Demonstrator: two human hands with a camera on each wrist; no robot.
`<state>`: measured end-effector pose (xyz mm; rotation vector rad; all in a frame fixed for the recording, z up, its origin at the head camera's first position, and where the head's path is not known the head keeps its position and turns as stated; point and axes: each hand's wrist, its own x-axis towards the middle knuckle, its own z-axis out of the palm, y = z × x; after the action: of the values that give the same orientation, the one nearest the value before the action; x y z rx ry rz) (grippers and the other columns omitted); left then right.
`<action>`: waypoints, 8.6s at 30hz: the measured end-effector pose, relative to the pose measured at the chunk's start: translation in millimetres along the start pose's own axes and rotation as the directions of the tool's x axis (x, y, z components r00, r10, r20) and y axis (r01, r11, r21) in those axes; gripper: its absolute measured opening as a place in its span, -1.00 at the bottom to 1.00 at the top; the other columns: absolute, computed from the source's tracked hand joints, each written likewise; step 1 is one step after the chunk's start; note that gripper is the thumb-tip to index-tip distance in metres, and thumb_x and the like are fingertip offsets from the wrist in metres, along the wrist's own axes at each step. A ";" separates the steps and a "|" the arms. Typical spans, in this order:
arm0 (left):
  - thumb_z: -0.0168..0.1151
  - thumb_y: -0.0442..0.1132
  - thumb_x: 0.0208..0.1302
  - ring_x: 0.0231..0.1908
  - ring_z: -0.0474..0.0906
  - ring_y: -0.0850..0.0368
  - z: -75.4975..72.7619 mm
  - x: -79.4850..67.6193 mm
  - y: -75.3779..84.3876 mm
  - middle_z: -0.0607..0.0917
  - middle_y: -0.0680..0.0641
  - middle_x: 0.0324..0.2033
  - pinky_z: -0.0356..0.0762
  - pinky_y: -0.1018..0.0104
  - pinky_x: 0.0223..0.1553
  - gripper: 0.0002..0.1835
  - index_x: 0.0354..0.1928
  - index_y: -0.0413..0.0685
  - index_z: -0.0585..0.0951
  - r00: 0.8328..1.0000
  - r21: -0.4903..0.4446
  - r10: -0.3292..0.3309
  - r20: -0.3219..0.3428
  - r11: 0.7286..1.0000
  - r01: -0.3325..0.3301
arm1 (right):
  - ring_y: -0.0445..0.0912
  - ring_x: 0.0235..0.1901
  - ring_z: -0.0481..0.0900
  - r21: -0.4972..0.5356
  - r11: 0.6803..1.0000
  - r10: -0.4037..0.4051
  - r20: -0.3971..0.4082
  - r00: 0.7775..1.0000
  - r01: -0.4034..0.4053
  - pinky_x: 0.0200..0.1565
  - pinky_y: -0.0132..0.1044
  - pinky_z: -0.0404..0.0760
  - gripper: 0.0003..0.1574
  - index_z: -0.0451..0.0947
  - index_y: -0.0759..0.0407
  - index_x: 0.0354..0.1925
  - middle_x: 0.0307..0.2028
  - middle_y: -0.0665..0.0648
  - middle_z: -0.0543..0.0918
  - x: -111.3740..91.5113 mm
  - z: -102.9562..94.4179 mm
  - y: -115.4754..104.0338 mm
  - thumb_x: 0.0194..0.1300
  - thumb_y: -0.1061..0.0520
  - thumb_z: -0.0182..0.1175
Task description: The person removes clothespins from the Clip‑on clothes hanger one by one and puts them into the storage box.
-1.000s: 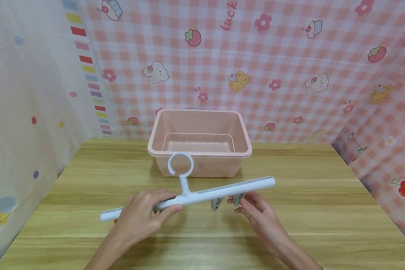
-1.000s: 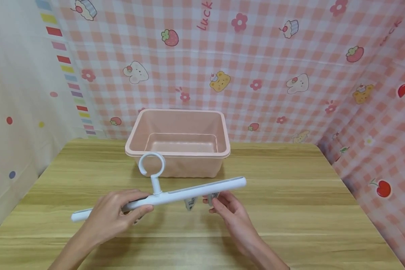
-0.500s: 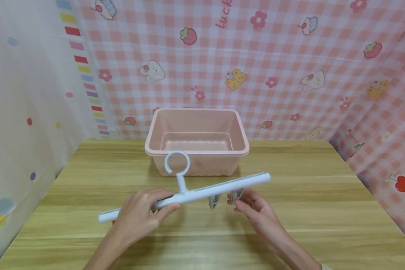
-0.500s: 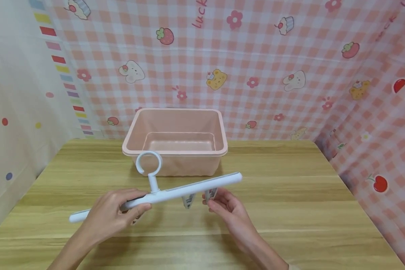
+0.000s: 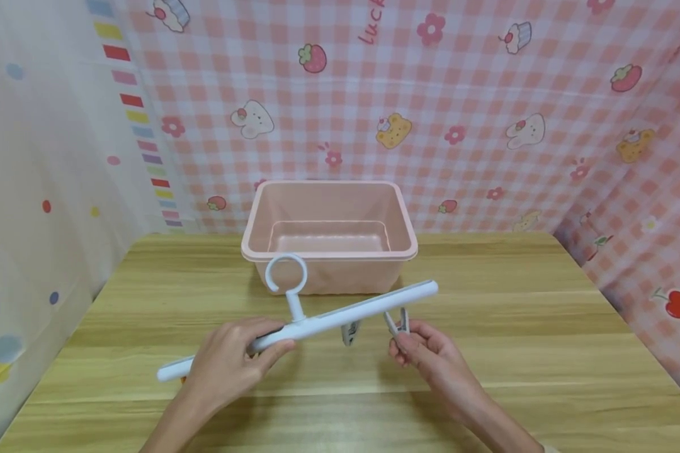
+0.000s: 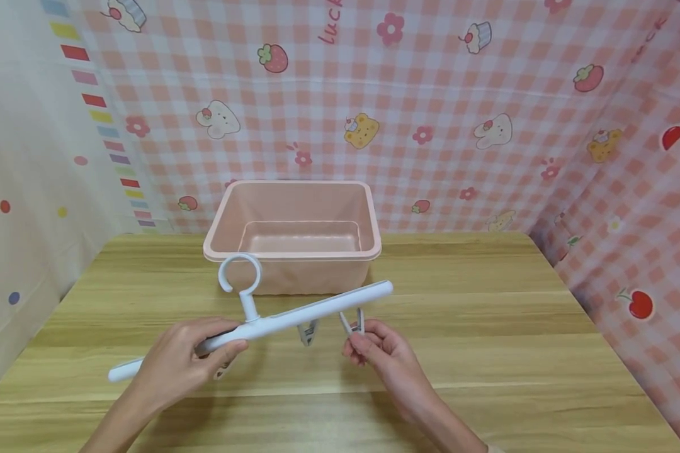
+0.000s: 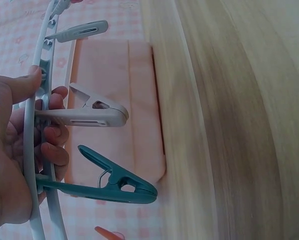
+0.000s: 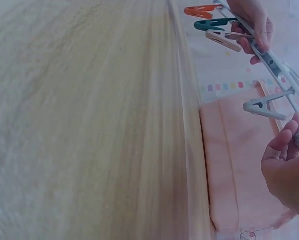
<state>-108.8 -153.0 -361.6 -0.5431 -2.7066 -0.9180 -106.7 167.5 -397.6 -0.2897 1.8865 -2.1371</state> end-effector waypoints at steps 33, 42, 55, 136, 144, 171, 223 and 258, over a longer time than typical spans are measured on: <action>0.40 0.10 0.23 -0.59 0.30 0.45 4.1 -1.3 2.7 0.53 0.33 -0.58 0.31 0.48 -0.51 -0.80 -0.19 0.24 0.77 1.000 0.002 0.000 -0.007 1.000 0.000 | -0.17 -0.31 0.66 -0.330 0.933 -0.214 -0.181 0.960 0.145 -0.17 -0.32 0.69 -0.74 0.42 0.41 -0.07 -0.30 -0.08 0.75 -3.3 6.7 -4.8 0.46 0.19 0.16; 0.41 0.08 0.22 -0.57 0.32 0.46 4.5 -1.7 3.1 0.60 0.31 -0.54 0.33 0.49 -0.50 -0.78 -0.17 0.19 0.78 1.000 -0.015 0.011 -0.025 1.000 -0.011 | -0.29 -0.30 0.59 -0.092 0.988 -0.131 -0.036 0.991 0.127 -0.17 -0.41 0.62 -0.79 0.44 0.27 -0.05 -0.32 -0.09 0.66 -1.9 2.5 -6.8 0.57 0.13 -0.02; 0.44 0.02 0.21 -0.62 0.30 0.49 3.0 -3.3 -0.3 0.52 0.35 -0.59 0.32 0.49 -0.56 -0.83 -0.22 0.20 0.77 0.999 -0.006 0.035 -0.037 0.999 -0.036 | -0.28 -0.34 0.45 0.034 0.999 -0.011 0.062 0.998 0.009 -0.16 -0.41 0.49 -0.72 0.42 0.16 -0.07 -0.37 -0.12 0.51 -2.3 -3.2 -11.7 0.62 0.00 -0.12; 0.47 0.01 0.17 -0.55 0.34 0.42 10.5 -5.4 4.3 0.64 0.28 -0.53 0.35 0.47 -0.50 -0.77 -0.16 0.14 0.79 0.994 0.055 0.006 -0.105 0.999 0.000 | -0.19 -0.39 0.57 -0.459 0.878 -0.233 -0.167 0.958 0.133 -0.29 -0.35 0.61 -0.84 0.37 0.28 -0.16 -0.35 0.16 0.70 5.2 12.2 -9.7 0.46 0.21 0.15; 0.46 0.03 0.19 -0.54 0.36 0.43 11.8 -6.3 3.6 0.68 0.26 -0.48 0.38 0.46 -0.48 -0.77 -0.16 0.18 0.78 0.995 0.048 -0.011 -0.095 0.999 0.015 | -0.25 -0.42 0.48 -0.347 0.930 -0.171 -0.106 0.980 0.125 -0.33 -0.38 0.53 -0.81 0.34 0.27 -0.16 -0.41 0.08 0.58 5.8 9.6 -12.3 0.54 0.14 0.04; 0.46 0.02 0.18 -0.59 0.28 0.46 5.2 -8.6 -3.5 0.70 0.24 -0.46 0.27 0.49 -0.56 -0.74 -0.12 0.14 0.79 0.994 0.067 0.059 -0.095 0.996 -0.053 | -0.26 -0.49 0.10 0.445 0.873 0.022 0.374 0.927 -0.200 -0.39 -0.43 0.05 -0.54 0.54 0.23 0.00 -0.50 -0.16 0.34 11.8 -16.5 -16.9 0.66 0.13 -0.31; 0.45 -0.03 0.21 -0.64 0.23 0.51 4.4 -10.8 -7.0 0.47 0.35 -0.61 0.23 0.51 -0.65 -0.89 -0.25 0.22 0.77 0.990 0.052 0.077 -0.121 0.996 -0.071 | -0.30 -0.47 0.27 0.383 0.912 0.019 0.318 0.948 -0.147 -0.35 -0.51 0.31 -0.67 0.49 0.18 0.01 -0.44 -0.16 0.41 12.5 -3.7 -15.5 0.64 0.14 -0.22; 0.44 -0.01 0.21 -0.62 0.18 0.49 3.5 -10.4 -6.0 0.43 0.32 -0.63 0.18 0.49 -0.64 -0.81 -0.15 0.20 0.79 0.991 0.060 0.056 -0.118 0.997 -0.049 | -0.32 -0.50 0.26 0.115 0.992 0.042 0.151 0.988 -0.060 -0.37 -0.47 0.26 -0.72 0.38 0.21 -0.06 -0.47 -0.15 0.34 9.7 4.8 -26.5 0.62 0.02 -0.12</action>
<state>-102.2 -158.1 -370.9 -0.5281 -2.5902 -0.8291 -116.2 162.8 -371.0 -0.3606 1.6607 -2.1211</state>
